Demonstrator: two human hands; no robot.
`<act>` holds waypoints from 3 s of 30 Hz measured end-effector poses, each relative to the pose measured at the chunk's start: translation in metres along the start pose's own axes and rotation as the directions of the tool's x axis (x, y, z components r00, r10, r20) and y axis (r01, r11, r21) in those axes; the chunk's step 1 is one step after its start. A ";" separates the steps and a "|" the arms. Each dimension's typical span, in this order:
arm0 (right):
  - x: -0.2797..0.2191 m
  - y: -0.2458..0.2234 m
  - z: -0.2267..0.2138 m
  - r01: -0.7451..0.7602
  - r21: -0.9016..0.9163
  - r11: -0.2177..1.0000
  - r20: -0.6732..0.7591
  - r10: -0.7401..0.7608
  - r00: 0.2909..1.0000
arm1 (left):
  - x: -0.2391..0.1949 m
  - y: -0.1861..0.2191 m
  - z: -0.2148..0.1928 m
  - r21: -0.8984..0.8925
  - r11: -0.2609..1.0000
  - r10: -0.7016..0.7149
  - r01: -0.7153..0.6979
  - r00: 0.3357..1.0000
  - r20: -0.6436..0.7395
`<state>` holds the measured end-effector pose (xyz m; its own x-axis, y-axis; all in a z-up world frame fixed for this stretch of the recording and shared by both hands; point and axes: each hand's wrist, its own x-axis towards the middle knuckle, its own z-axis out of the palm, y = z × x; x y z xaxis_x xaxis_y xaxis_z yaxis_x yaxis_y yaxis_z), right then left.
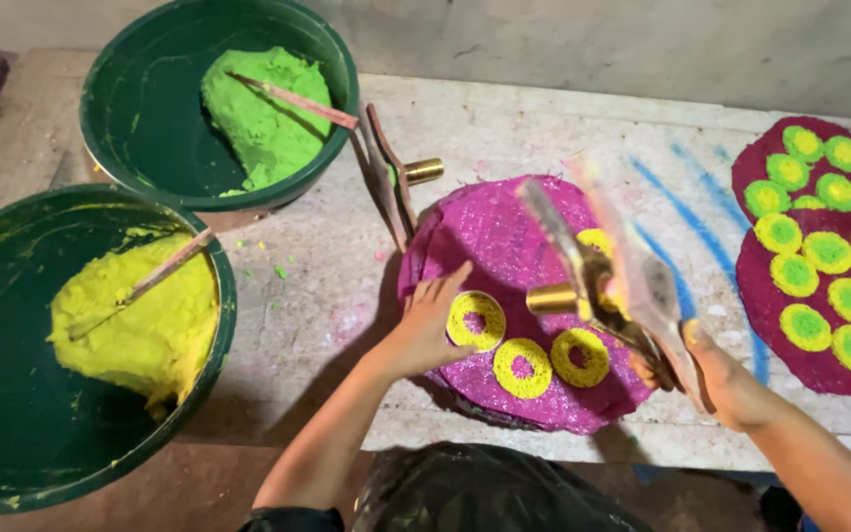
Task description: The person uses a manual press to form yellow and green circular dough shapes onto a purple base. They repeatedly scoop yellow dough into the press, stamp it onto the base, and then scoop green dough to fill the center of the yellow rings.
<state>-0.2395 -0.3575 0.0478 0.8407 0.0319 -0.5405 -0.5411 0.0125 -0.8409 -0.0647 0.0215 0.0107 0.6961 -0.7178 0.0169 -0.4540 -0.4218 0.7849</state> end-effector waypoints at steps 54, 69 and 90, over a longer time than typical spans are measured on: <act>0.141 -0.133 0.097 0.017 -0.852 0.523 -0.102 -0.198 0.975 | 0.160 -0.056 -0.038 -0.730 -0.507 -0.116 -0.459 0.875 -0.470; 0.134 -0.078 0.028 -0.042 -0.718 0.695 -0.126 -0.070 0.990 | 0.136 -0.051 -0.003 -0.914 -0.234 -0.340 -0.333 0.908 -0.244; -0.040 0.120 0.001 0.591 0.248 0.768 -0.503 -0.420 0.756 | 0.081 0.053 0.041 0.385 0.888 -0.108 0.253 0.927 -0.359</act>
<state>-0.3377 -0.3560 -0.0317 0.8725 -0.4836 -0.0694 0.0767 0.2759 -0.9581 -0.0551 -0.0821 0.0280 0.8943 -0.4206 0.1531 -0.4409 -0.7690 0.4628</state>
